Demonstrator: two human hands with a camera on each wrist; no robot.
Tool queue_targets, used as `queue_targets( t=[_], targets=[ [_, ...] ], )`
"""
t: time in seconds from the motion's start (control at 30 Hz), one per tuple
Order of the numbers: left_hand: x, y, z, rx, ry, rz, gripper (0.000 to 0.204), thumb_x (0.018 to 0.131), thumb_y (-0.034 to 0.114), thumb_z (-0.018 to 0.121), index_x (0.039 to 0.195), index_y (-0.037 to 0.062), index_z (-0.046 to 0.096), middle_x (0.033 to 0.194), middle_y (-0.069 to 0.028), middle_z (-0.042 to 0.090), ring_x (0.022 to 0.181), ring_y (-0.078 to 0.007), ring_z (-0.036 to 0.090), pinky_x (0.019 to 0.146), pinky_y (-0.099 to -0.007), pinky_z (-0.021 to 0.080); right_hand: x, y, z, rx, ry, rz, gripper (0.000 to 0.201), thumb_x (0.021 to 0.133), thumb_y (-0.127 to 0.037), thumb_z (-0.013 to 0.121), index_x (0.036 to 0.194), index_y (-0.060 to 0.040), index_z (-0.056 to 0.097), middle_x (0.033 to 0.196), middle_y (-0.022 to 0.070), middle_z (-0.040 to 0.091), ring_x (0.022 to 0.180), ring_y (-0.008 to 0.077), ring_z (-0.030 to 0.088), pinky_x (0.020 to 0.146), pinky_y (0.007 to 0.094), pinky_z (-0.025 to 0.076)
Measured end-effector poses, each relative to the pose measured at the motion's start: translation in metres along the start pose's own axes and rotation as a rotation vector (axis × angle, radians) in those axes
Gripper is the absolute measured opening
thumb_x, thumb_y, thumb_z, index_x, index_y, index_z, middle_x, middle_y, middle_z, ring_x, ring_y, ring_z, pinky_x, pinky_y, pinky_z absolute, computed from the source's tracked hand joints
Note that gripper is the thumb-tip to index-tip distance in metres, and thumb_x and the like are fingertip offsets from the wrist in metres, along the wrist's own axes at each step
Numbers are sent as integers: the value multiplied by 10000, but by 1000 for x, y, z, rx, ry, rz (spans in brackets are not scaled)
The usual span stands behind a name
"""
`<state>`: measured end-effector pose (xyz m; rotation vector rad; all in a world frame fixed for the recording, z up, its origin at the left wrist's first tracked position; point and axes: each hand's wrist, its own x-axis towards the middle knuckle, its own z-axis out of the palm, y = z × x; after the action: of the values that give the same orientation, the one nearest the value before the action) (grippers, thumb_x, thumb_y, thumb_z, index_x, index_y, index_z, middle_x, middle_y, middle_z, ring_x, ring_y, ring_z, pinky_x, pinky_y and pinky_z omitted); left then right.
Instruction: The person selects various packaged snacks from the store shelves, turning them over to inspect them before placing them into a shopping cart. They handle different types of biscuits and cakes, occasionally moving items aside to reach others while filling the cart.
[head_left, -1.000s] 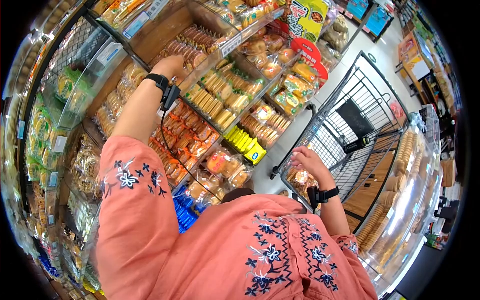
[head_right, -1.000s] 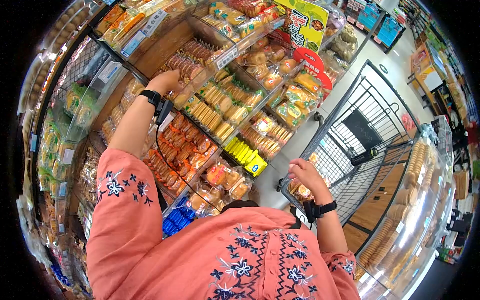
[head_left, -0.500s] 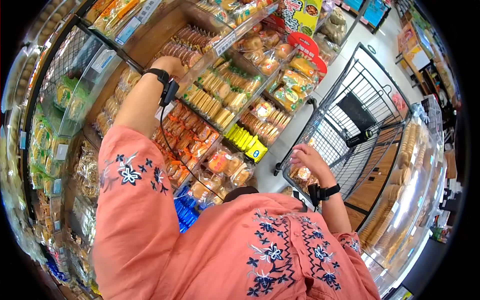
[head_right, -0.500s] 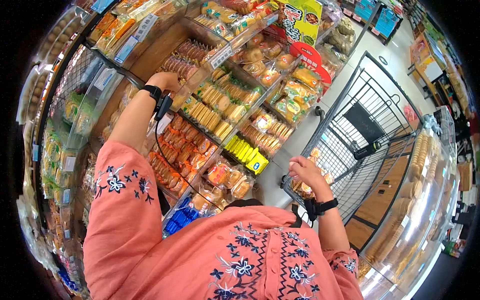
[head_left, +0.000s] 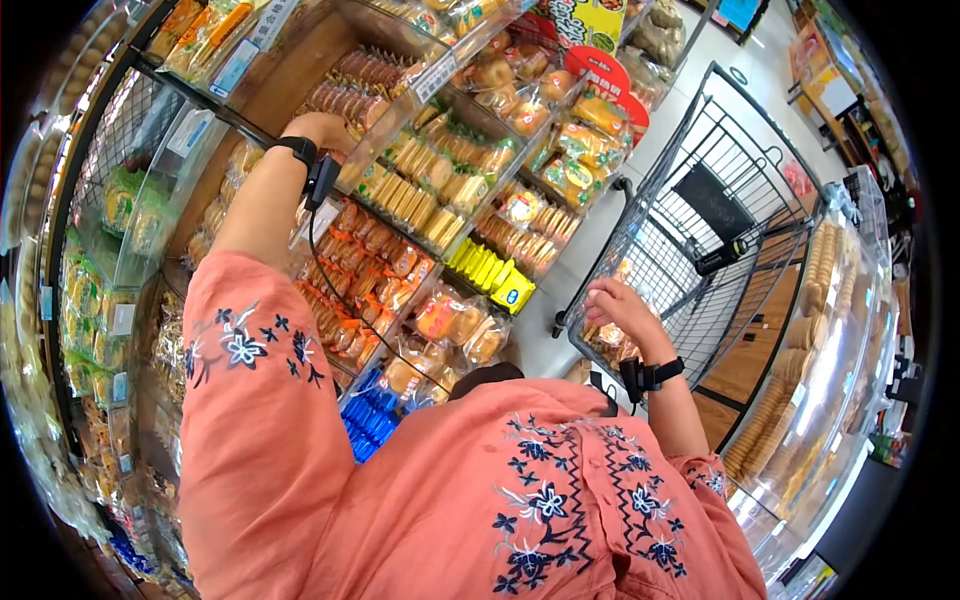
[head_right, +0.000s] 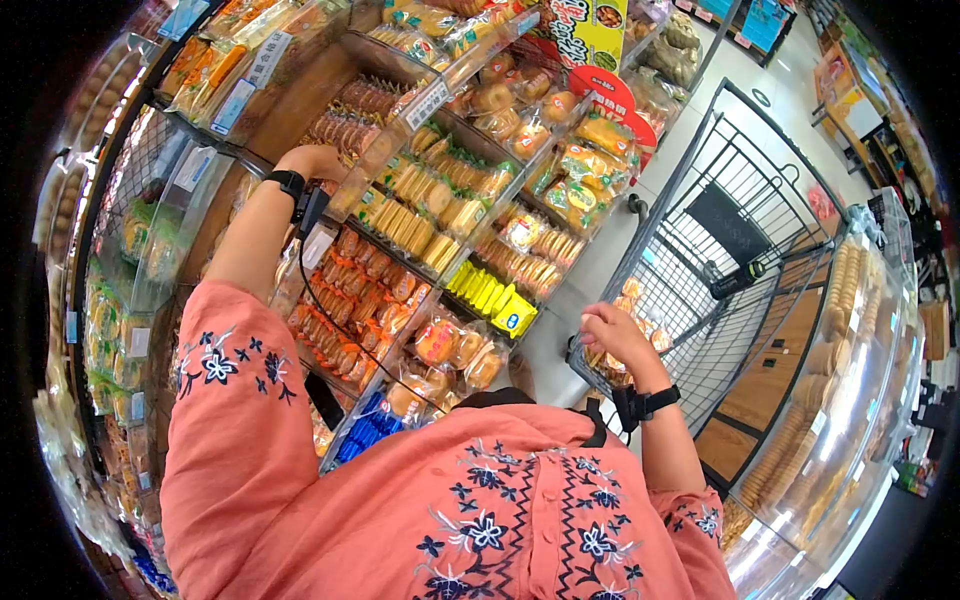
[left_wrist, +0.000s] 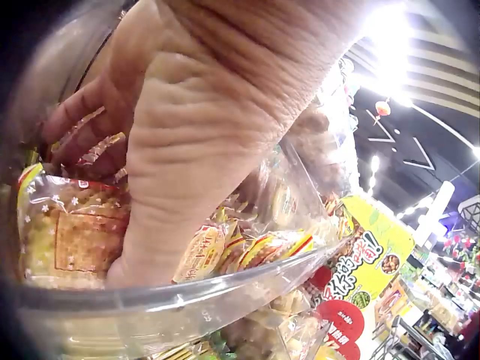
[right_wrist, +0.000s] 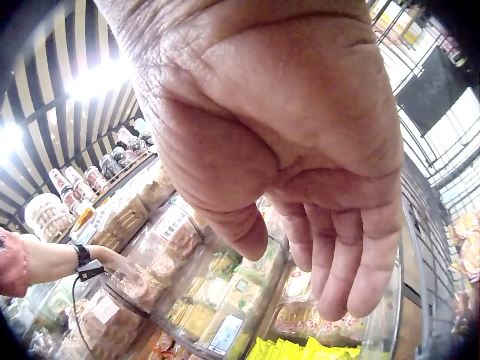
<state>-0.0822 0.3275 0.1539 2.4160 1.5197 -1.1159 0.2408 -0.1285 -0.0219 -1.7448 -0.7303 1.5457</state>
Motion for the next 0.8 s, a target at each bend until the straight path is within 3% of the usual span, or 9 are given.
queue_targets(
  t=[0.1,0.2,0.3,0.5,0.53,0.67,0.7,0.77,0.8],
  targets=[
    [41,-17,21,79,120,37,586,715,551,690,1035,67,764,1093,-170,726,997,-356,688,853,-453,530,3,8,-3,7,-1,9,385,950,-272,557,1214,7,577,1029,112,678,848,175,704,655,277,549],
    [68,-19,34,63,74,26,544,754,478,671,1092,57,746,1139,-188,709,1027,-359,680,875,-464,522,-1,7,0,4,0,5,385,957,-275,557,1222,4,570,1039,117,674,844,179,702,661,279,556],
    [77,-24,41,20,145,-3,434,768,396,663,1021,58,765,1097,-178,722,1021,-348,686,865,-451,527,-8,7,2,17,10,0,375,959,-268,558,1212,9,568,1036,121,672,841,185,702,669,285,561],
    [-47,21,-19,-94,86,-52,307,730,359,658,802,76,755,878,-122,747,773,-285,683,720,-379,536,-17,15,-7,96,22,-36,337,960,-249,557,1152,27,577,992,115,662,817,194,699,691,299,575],
    [-40,12,-21,-157,69,45,715,659,559,750,994,-72,712,943,-196,734,833,-288,703,704,-423,548,-20,13,-9,97,27,-39,333,960,-248,557,1148,27,579,990,115,662,814,191,697,690,298,575],
    [-10,-34,-31,56,183,514,237,767,266,690,797,31,687,780,-57,699,707,-158,632,636,-343,519,-1,46,-24,71,67,-99,254,960,-257,567,1000,-13,626,841,63,664,718,151,660,647,281,555],
    [-35,-24,-41,-59,168,463,211,800,240,682,868,41,695,826,-33,697,740,-138,629,652,-311,516,6,65,-33,41,89,-118,249,961,-264,569,976,-24,631,816,52,660,706,147,655,641,278,549],
    [-87,-2,-62,-299,156,364,197,865,189,668,1009,60,711,916,13,691,808,-98,623,682,-249,511,-16,46,-43,45,76,-156,262,963,-280,567,1017,-32,632,870,55,678,738,149,662,650,284,548],
    [-60,-35,-72,-342,130,445,300,866,219,689,1104,38,682,980,-29,693,861,-106,633,723,-268,517,-17,51,-50,117,114,-120,285,962,-286,568,1058,-25,631,911,67,684,760,158,665,672,294,557]
  ],
)
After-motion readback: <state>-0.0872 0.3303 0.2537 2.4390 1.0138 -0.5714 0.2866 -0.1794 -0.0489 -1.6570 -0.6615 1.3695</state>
